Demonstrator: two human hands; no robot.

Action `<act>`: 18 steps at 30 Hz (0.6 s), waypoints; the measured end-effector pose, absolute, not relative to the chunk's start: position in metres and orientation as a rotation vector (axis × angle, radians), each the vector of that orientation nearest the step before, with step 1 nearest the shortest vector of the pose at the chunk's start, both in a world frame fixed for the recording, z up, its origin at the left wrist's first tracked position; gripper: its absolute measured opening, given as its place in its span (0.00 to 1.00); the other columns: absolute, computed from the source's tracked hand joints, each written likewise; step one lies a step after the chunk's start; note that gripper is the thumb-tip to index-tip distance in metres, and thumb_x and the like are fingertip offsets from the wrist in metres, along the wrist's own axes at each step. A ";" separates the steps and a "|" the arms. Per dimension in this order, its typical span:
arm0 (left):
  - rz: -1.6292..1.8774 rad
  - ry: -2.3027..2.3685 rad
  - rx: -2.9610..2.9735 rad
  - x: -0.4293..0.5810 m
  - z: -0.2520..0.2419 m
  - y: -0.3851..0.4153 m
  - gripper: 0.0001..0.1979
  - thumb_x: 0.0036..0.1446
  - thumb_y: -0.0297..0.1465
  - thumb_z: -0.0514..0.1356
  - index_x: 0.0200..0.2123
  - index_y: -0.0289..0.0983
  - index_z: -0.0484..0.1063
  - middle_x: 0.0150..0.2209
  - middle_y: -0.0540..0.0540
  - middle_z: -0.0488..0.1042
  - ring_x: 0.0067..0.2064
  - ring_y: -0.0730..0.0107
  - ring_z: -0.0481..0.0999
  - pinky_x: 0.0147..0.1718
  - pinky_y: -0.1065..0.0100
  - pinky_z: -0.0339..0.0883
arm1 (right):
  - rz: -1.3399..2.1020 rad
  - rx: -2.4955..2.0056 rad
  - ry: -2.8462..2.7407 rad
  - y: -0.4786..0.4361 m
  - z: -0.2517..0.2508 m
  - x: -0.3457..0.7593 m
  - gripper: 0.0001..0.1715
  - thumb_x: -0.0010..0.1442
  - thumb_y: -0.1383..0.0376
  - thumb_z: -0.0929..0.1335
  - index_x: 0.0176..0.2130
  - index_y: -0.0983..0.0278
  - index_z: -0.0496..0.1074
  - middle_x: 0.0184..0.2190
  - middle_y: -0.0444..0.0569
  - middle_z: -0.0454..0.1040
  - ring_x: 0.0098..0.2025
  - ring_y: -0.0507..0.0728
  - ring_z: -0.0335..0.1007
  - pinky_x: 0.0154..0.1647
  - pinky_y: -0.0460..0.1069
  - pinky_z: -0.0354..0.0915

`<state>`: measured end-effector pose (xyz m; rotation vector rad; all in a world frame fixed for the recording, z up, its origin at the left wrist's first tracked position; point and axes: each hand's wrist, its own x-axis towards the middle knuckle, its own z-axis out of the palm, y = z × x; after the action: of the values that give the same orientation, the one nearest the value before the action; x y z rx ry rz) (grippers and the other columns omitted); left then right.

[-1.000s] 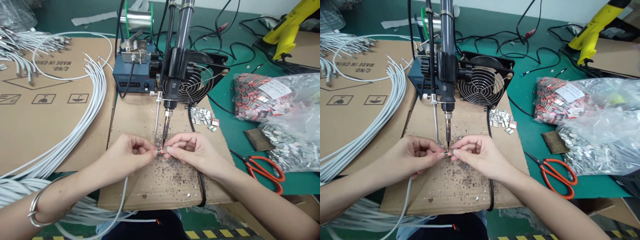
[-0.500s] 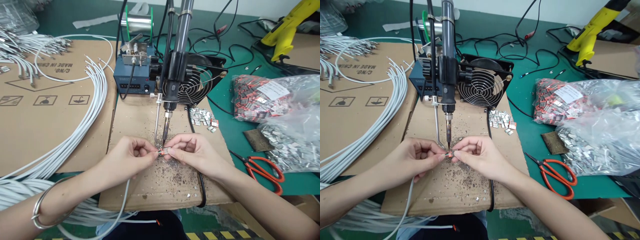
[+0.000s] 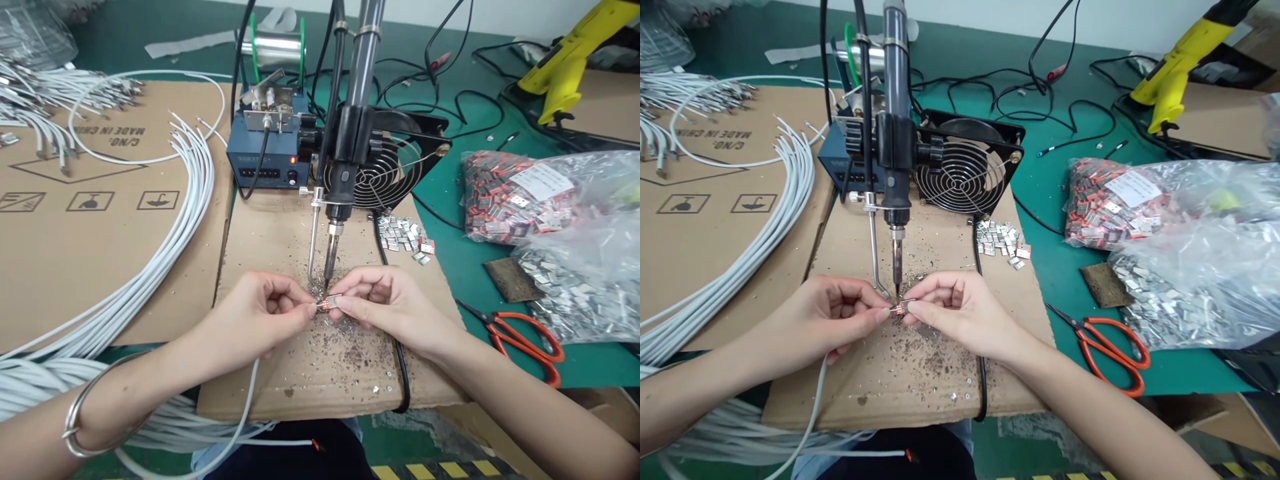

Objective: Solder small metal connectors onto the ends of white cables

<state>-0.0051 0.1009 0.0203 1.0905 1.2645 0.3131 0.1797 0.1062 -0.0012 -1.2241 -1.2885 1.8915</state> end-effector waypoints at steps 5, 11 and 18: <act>0.271 1.276 1.086 -0.004 0.018 0.100 0.07 0.51 0.31 0.59 0.27 0.32 0.72 0.12 0.59 0.59 0.13 0.81 0.58 0.11 0.80 0.54 | 1.858 -1.283 -1.348 0.106 -0.002 0.178 0.04 0.49 0.68 0.72 0.29 0.66 0.73 0.22 0.46 0.77 0.24 0.48 0.70 0.26 0.43 0.64; 0.242 1.209 1.259 -0.009 0.021 0.097 0.10 0.54 0.33 0.58 0.30 0.32 0.74 0.15 0.55 0.65 0.16 0.78 0.64 0.15 0.76 0.61 | 1.876 -1.208 -1.475 0.104 -0.001 0.182 0.05 0.51 0.66 0.71 0.30 0.67 0.72 0.24 0.47 0.76 0.27 0.49 0.70 0.27 0.44 0.63; 0.253 0.882 2.197 0.004 0.009 0.033 0.09 0.58 0.30 0.56 0.30 0.34 0.75 0.25 0.46 0.77 0.25 0.70 0.74 0.23 0.73 0.65 | 1.569 -0.980 -2.369 0.060 0.037 0.224 0.10 0.57 0.61 0.68 0.37 0.64 0.74 0.26 0.47 0.75 0.28 0.52 0.69 0.29 0.47 0.63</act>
<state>0.0035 0.0335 0.0086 2.1968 0.8819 0.2533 0.2240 0.0597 0.0366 -0.9803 -2.3686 1.5693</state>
